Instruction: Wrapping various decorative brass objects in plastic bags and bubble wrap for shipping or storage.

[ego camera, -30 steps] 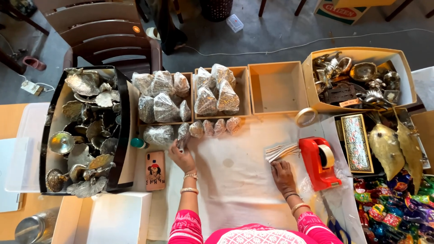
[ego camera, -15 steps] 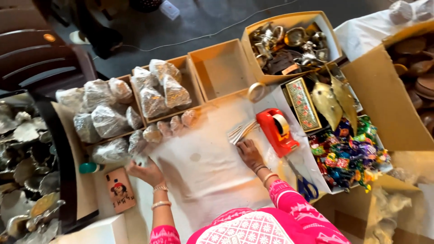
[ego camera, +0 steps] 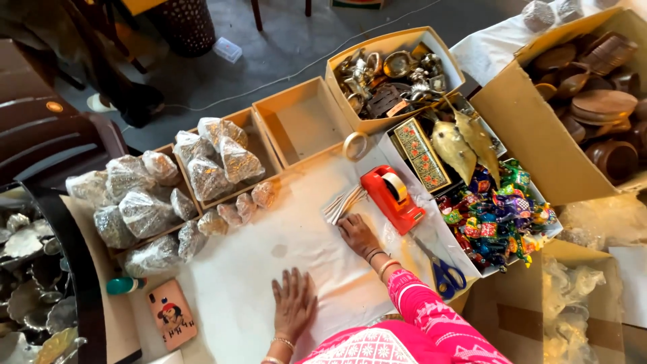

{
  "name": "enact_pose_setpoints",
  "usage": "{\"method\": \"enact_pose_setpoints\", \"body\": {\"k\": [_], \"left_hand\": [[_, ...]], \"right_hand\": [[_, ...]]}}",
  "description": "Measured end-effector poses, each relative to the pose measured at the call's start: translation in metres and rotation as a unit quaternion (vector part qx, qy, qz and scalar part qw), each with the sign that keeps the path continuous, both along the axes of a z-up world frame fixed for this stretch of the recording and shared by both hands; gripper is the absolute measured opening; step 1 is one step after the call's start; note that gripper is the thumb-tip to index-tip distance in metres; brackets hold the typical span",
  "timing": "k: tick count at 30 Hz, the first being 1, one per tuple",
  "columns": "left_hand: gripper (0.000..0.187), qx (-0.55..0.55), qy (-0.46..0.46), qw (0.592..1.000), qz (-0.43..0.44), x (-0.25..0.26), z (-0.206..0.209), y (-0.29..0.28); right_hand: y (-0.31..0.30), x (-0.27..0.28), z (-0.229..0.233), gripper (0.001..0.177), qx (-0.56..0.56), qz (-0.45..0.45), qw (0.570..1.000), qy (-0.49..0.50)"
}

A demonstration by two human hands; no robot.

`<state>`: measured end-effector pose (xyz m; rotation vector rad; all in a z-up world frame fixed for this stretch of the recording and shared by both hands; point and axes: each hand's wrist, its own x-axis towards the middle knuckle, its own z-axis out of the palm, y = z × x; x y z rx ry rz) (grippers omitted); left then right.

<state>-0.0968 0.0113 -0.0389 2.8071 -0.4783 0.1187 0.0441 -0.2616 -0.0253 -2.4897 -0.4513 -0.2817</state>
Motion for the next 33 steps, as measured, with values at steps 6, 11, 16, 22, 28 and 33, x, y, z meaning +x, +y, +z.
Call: {"method": "enact_pose_setpoints", "body": {"k": [6,11,16,22,28,33], "left_hand": [[0.073,-0.01,-0.025,0.999,-0.035,-0.006,0.006,-0.002],[0.072,-0.017,-0.045,0.998,-0.033,-0.004,0.002,0.0],[0.071,-0.011,-0.043,0.999,-0.027,-0.007,-0.006,0.0],[0.071,-0.014,-0.064,0.997,-0.03,-0.007,-0.01,0.0],[0.073,-0.01,-0.079,0.996,-0.025,-0.007,-0.008,-0.001],[0.073,0.007,-0.057,0.998,-0.025,-0.007,-0.015,0.002]], "right_hand": [[0.003,-0.005,0.001,0.02,-0.021,-0.018,1.0,-0.006],[0.006,-0.032,-0.001,0.03,-0.121,-0.082,0.989,-0.001],[-0.011,-0.104,0.0,0.058,-0.11,-0.039,0.993,-0.021],[-0.042,-0.172,0.005,0.06,-0.162,-0.027,0.986,0.017],[-0.046,-0.176,0.01,0.06,-0.161,-0.022,0.986,0.042],[-0.052,-0.175,0.005,0.059,-0.15,-0.006,0.987,0.049]]}}
